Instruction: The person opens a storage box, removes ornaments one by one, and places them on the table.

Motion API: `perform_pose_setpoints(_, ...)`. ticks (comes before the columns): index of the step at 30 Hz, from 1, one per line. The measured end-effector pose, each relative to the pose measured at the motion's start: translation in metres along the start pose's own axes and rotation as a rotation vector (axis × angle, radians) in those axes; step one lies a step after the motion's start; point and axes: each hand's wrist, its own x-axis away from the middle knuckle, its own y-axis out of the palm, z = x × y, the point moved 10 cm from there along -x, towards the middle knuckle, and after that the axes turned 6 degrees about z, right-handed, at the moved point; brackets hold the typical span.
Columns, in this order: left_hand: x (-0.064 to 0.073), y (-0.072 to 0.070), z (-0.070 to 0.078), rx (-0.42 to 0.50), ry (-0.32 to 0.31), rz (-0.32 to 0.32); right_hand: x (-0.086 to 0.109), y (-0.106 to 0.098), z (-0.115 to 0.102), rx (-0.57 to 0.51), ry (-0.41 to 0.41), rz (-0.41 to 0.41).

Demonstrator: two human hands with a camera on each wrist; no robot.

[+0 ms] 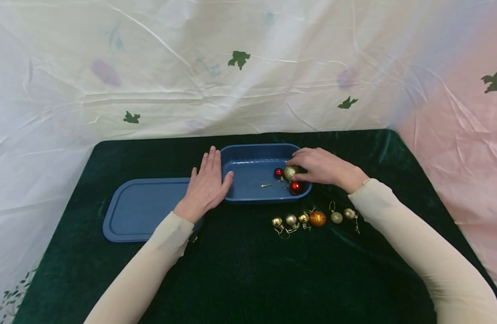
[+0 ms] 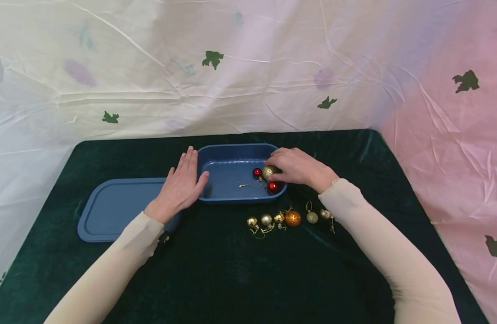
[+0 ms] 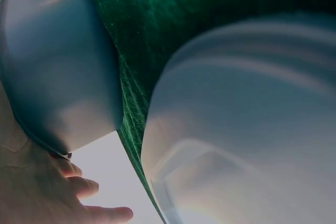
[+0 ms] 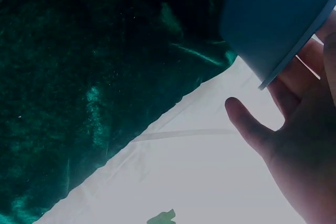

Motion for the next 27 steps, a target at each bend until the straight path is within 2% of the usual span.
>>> perform_pose_setpoints(5,0.000,0.000,-0.001,-0.002,-0.002,0.000,-0.002,-0.001,-0.002,-0.028,-0.017,0.027)
perform_pose_setpoints(14,0.000,0.000,0.001,0.007,0.007,0.002,0.005,-0.008,0.005,-0.146,0.069,0.090)
perform_pose_setpoints(27,-0.002,0.002,0.002,-0.004,0.005,0.003,0.023,-0.028,0.006,-0.188,0.097,0.194)
